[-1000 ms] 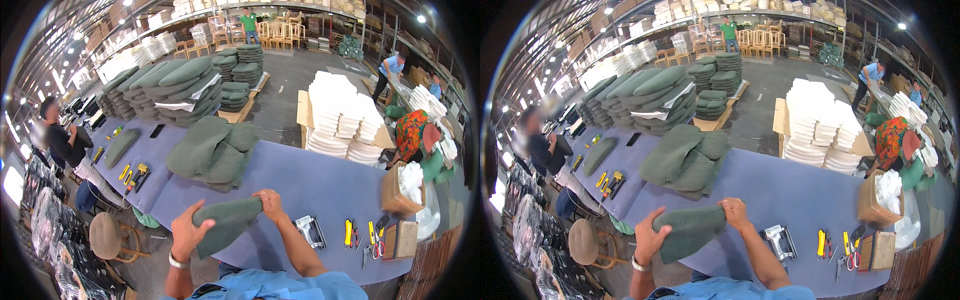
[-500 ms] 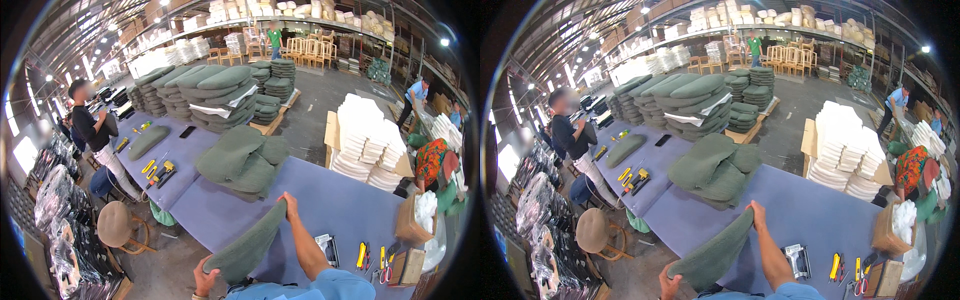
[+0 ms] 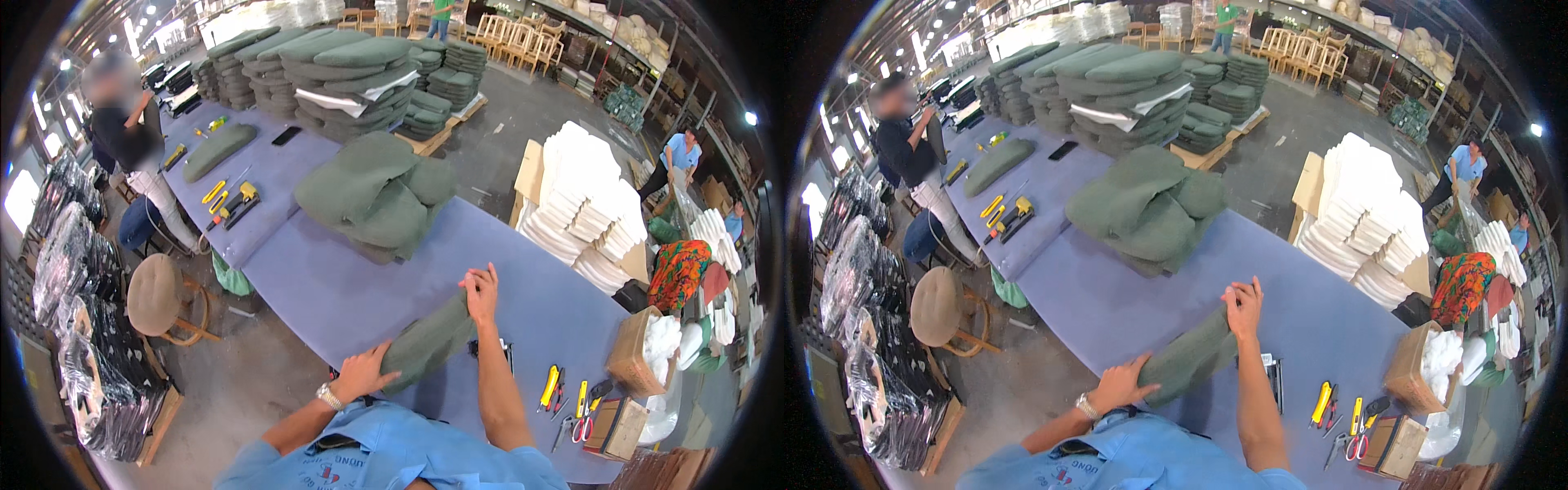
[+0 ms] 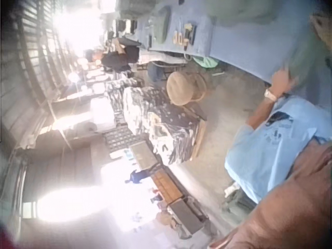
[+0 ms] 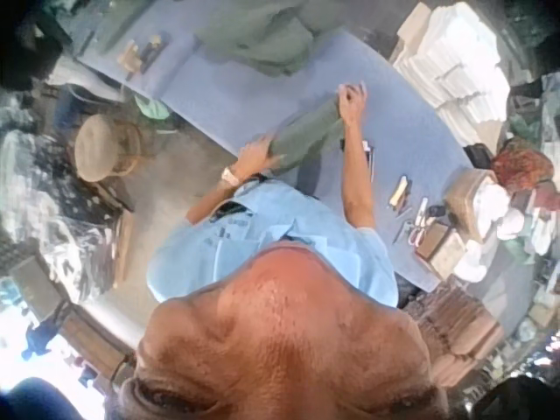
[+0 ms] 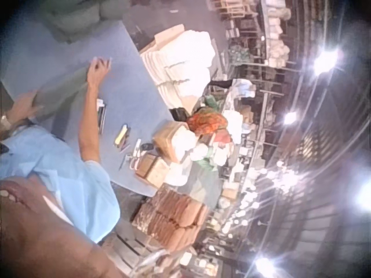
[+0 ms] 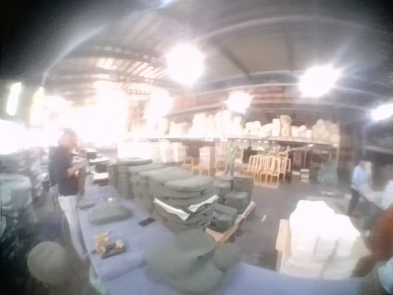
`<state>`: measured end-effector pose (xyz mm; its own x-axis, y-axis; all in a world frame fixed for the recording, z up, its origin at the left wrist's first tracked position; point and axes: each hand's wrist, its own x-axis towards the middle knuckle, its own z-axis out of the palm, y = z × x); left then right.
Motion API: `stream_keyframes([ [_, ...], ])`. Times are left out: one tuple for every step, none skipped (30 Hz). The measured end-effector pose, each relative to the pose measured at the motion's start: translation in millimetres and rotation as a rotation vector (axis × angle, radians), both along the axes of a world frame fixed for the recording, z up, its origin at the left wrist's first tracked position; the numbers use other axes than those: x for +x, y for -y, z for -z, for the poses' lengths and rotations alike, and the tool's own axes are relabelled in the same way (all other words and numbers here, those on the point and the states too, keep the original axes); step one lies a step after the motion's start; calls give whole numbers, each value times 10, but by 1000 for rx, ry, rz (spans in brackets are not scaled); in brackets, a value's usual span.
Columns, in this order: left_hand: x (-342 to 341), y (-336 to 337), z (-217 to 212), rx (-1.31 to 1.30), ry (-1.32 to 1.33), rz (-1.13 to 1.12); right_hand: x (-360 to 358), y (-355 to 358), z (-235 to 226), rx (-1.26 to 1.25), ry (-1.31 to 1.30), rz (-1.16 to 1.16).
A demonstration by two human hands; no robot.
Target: The person assembles green fabric cushions by cutting excess fabric with a utility knife, folding edges, and securing them with a staple gun. The person handles multiple cushion pieces, aligns fabric, and staples edges to complete the assembly.
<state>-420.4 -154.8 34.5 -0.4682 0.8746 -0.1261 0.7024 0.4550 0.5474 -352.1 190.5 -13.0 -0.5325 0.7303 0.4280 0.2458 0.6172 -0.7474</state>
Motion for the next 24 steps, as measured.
stream_keyframes([
  [-36, -90, -17, -11, 2, -1, -32, 48, 27, -12, 0, 13],
  [-60, -182, -33, -21, 4, -2, -43, 63, 38, -10, 15, 12],
  [-87, -268, -51, -46, -10, -4, -83, 73, 60, -10, 26, 13],
  [-85, -341, -53, -73, -19, -7, -114, 110, 77, -12, 42, 11],
  [-86, -416, -72, -101, -28, -10, -152, 125, 83, 4, 51, 27],
  [-95, -488, -110, -118, -27, -20, -196, 172, 50, 17, 65, 37],
  [-99, -573, -160, -133, -23, -28, -197, 226, 38, 31, 83, 50],
  [-73, -604, -190, -148, -20, -34, -172, 334, 45, 64, 132, 44],
  [-46, -616, -214, -156, -28, -43, -171, 443, 38, 103, 171, 40],
  [-38, -683, -243, -148, -42, -44, -177, 492, 4, 156, 206, 46],
  [-25, -733, -269, -142, -56, -45, -155, 599, -15, 167, 210, 29],
  [5, -741, -282, -139, -68, -38, -119, 722, -37, 181, 207, 15],
  [38, -698, -278, -133, -91, -33, -101, 761, -68, 200, 194, 1],
  [36, -706, -266, -115, -118, -21, -73, 701, -122, 190, 198, -27],
  [42, -720, -274, -104, -130, -19, -23, 680, -158, 170, 205, -57],
  [65, -719, -278, -97, -139, -17, 9, 655, -162, 148, 216, -89],
  [75, -714, -279, -91, -147, -19, 1, 597, -148, 141, 211, -100],
  [64, -725, -268, -69, -153, -12, -8, 480, -148, 144, 208, -107],
  [45, -706, -263, -54, -160, -11, -28, 378, -140, 141, 204, -122],
  [18, -709, -245, -41, -165, -13, -47, 257, -119, 142, 183, -106],
  [-37, -734, -228, -25, -196, -14, -119, 107, -96, 145, 152, -97],
  [-39, -718, -191, -23, -210, -15, -140, 8, -31, 134, 136, -93],
  [-50, -703, -162, -22, -225, -16, -171, -108, 30, 96, 96, -121],
  [-36, -669, -161, -45, -209, -11, -174, -219, 106, 53, 62, -147],
])
